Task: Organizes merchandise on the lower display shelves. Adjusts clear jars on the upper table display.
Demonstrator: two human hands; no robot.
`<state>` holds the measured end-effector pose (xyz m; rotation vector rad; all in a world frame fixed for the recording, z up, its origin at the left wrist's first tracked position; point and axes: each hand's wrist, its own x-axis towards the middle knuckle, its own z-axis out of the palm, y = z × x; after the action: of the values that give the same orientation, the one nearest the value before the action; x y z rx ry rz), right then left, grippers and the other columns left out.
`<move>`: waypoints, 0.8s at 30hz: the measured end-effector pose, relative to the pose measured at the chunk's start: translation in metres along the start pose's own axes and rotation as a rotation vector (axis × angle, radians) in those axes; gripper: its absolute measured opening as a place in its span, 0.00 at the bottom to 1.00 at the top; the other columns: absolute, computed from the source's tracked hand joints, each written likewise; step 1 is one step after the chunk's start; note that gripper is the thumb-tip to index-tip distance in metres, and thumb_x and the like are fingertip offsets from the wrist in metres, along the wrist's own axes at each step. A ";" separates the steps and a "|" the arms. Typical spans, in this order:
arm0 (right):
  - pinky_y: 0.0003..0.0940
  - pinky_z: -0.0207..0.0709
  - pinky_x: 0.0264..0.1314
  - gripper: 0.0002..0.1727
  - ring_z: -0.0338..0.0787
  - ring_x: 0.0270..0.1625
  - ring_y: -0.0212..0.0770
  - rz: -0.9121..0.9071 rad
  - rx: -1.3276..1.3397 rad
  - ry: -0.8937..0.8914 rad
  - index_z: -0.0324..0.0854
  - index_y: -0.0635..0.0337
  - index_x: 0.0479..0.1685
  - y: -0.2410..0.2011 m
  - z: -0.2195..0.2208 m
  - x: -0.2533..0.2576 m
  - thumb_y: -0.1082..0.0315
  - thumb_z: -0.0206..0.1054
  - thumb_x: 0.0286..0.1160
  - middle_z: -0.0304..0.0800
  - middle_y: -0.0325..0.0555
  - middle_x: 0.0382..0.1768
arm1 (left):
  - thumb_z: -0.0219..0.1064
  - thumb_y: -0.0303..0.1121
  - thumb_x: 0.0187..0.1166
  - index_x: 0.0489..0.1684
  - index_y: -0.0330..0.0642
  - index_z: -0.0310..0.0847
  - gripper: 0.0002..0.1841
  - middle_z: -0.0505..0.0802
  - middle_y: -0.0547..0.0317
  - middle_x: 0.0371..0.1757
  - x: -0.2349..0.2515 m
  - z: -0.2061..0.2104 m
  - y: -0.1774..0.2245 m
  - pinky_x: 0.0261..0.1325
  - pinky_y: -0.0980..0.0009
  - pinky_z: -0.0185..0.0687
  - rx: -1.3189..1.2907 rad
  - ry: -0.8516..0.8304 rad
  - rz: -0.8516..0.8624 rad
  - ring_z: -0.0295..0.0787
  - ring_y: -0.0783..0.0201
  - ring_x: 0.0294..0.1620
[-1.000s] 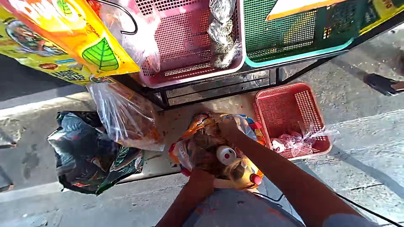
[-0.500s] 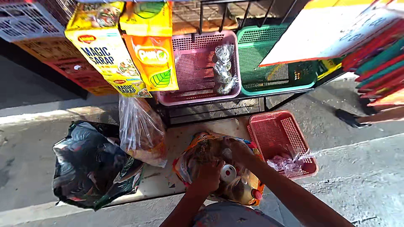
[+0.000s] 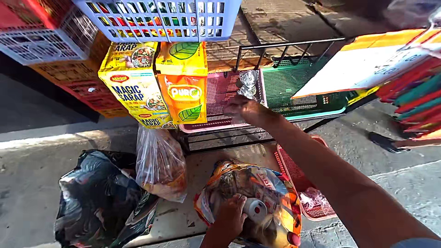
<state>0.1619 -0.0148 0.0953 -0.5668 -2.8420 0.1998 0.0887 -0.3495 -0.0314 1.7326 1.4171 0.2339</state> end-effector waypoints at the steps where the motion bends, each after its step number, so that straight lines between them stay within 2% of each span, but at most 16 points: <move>1: 0.51 0.73 0.83 0.18 0.83 0.75 0.55 0.007 -0.039 -0.078 0.91 0.53 0.59 0.007 0.011 0.005 0.77 0.71 0.71 0.88 0.53 0.66 | 0.68 0.35 0.81 0.81 0.38 0.74 0.28 0.80 0.41 0.80 -0.003 0.001 -0.004 0.79 0.49 0.73 -0.007 0.059 0.020 0.78 0.45 0.79; 2: 0.54 0.72 0.82 0.17 0.81 0.76 0.56 0.033 -0.070 -0.183 0.90 0.53 0.61 0.012 0.020 0.007 0.73 0.71 0.74 0.86 0.53 0.68 | 0.68 0.35 0.80 0.79 0.38 0.76 0.27 0.82 0.40 0.78 -0.006 0.003 -0.007 0.77 0.48 0.76 -0.004 0.114 0.035 0.81 0.45 0.77; 4: 0.58 0.72 0.81 0.20 0.81 0.77 0.58 0.074 -0.063 -0.327 0.90 0.55 0.63 0.016 0.036 0.004 0.81 0.67 0.74 0.84 0.55 0.71 | 0.70 0.34 0.78 0.74 0.37 0.81 0.24 0.87 0.40 0.72 -0.010 0.007 -0.014 0.70 0.47 0.82 0.006 0.232 0.068 0.87 0.45 0.71; 6: 0.59 0.71 0.83 0.24 0.78 0.79 0.58 0.072 -0.019 -0.331 0.91 0.54 0.61 0.024 0.051 -0.003 0.86 0.66 0.69 0.84 0.53 0.72 | 0.71 0.34 0.77 0.71 0.37 0.83 0.23 0.89 0.41 0.70 -0.015 0.008 -0.018 0.69 0.48 0.83 -0.002 0.271 0.068 0.88 0.47 0.70; 8: 0.62 0.56 0.91 0.29 0.64 0.90 0.61 0.142 0.008 -0.448 0.88 0.53 0.69 0.016 0.041 -0.002 0.87 0.65 0.69 0.74 0.52 0.83 | 0.70 0.33 0.77 0.71 0.37 0.83 0.23 0.89 0.42 0.69 -0.018 0.008 -0.019 0.69 0.45 0.82 -0.022 0.253 0.045 0.88 0.46 0.70; 9: 0.64 0.51 0.92 0.30 0.59 0.92 0.61 0.160 0.000 -0.474 0.87 0.51 0.71 0.016 0.039 -0.003 0.86 0.66 0.69 0.71 0.50 0.86 | 0.70 0.33 0.78 0.71 0.37 0.83 0.22 0.89 0.43 0.70 -0.017 0.008 -0.020 0.70 0.45 0.81 -0.023 0.239 0.036 0.87 0.46 0.71; 11: 0.66 0.49 0.92 0.32 0.57 0.93 0.61 0.131 -0.028 -0.423 0.87 0.48 0.71 0.027 0.043 -0.006 0.85 0.70 0.66 0.70 0.48 0.87 | 0.69 0.34 0.79 0.70 0.37 0.83 0.21 0.89 0.44 0.69 -0.013 0.005 -0.020 0.71 0.46 0.81 -0.011 0.225 0.041 0.87 0.48 0.70; 13: 0.64 0.50 0.92 0.32 0.57 0.93 0.61 0.119 -0.059 -0.400 0.86 0.46 0.72 0.031 0.047 -0.010 0.85 0.69 0.68 0.67 0.47 0.89 | 0.68 0.34 0.80 0.70 0.37 0.84 0.21 0.90 0.44 0.68 -0.011 0.003 -0.017 0.71 0.48 0.82 0.003 0.191 0.049 0.88 0.48 0.69; 15: 0.65 0.52 0.92 0.29 0.58 0.92 0.64 0.125 -0.114 -0.380 0.87 0.48 0.71 0.022 0.043 -0.019 0.83 0.67 0.71 0.64 0.51 0.90 | 0.66 0.35 0.81 0.71 0.36 0.83 0.21 0.88 0.42 0.70 -0.009 0.005 -0.014 0.73 0.48 0.79 0.018 0.137 0.056 0.86 0.46 0.71; 16: 0.66 0.50 0.92 0.29 0.56 0.93 0.65 0.131 -0.126 -0.377 0.86 0.48 0.72 0.012 0.036 -0.024 0.83 0.65 0.72 0.61 0.55 0.91 | 0.66 0.35 0.81 0.72 0.36 0.82 0.22 0.87 0.41 0.72 -0.008 0.006 -0.014 0.75 0.48 0.78 0.029 0.119 0.058 0.84 0.46 0.73; 17: 0.69 0.47 0.91 0.33 0.54 0.93 0.66 0.136 -0.128 -0.379 0.84 0.46 0.75 0.000 0.025 -0.027 0.85 0.65 0.70 0.57 0.59 0.92 | 0.66 0.35 0.81 0.73 0.36 0.81 0.23 0.86 0.41 0.74 -0.006 0.007 -0.015 0.77 0.48 0.76 0.034 0.110 0.065 0.83 0.45 0.75; 19: 0.71 0.47 0.89 0.42 0.51 0.94 0.65 0.147 -0.106 -0.363 0.76 0.42 0.83 -0.031 0.001 -0.046 0.89 0.66 0.65 0.52 0.60 0.93 | 0.68 0.34 0.78 0.73 0.36 0.81 0.24 0.85 0.39 0.75 -0.006 0.014 -0.017 0.78 0.48 0.76 0.036 0.127 0.106 0.82 0.44 0.76; 20: 0.70 0.50 0.90 0.44 0.53 0.94 0.64 0.158 -0.085 -0.345 0.74 0.42 0.85 -0.046 -0.006 -0.063 0.89 0.66 0.64 0.53 0.58 0.93 | 0.69 0.33 0.76 0.73 0.36 0.81 0.25 0.85 0.39 0.75 -0.006 0.017 -0.017 0.78 0.48 0.76 0.038 0.127 0.130 0.82 0.43 0.75; 21: 0.68 0.55 0.89 0.44 0.59 0.92 0.63 0.158 -0.053 -0.318 0.75 0.44 0.84 -0.056 -0.008 -0.084 0.88 0.67 0.61 0.59 0.58 0.91 | 0.70 0.32 0.76 0.74 0.36 0.80 0.25 0.84 0.39 0.75 -0.006 0.018 -0.016 0.78 0.49 0.76 0.040 0.115 0.146 0.82 0.43 0.75; 24: 0.64 0.70 0.80 0.28 0.81 0.76 0.62 0.241 0.085 -0.365 0.83 0.54 0.74 -0.084 -0.002 -0.165 0.81 0.66 0.71 0.83 0.60 0.73 | 0.67 0.29 0.77 0.72 0.36 0.81 0.23 0.84 0.40 0.75 -0.006 0.017 -0.011 0.78 0.51 0.76 0.029 0.078 0.156 0.82 0.43 0.75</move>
<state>0.2801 -0.1565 0.0791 -0.9398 -3.0817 0.5127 0.0895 -0.3633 -0.0480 1.8783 1.3467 0.3709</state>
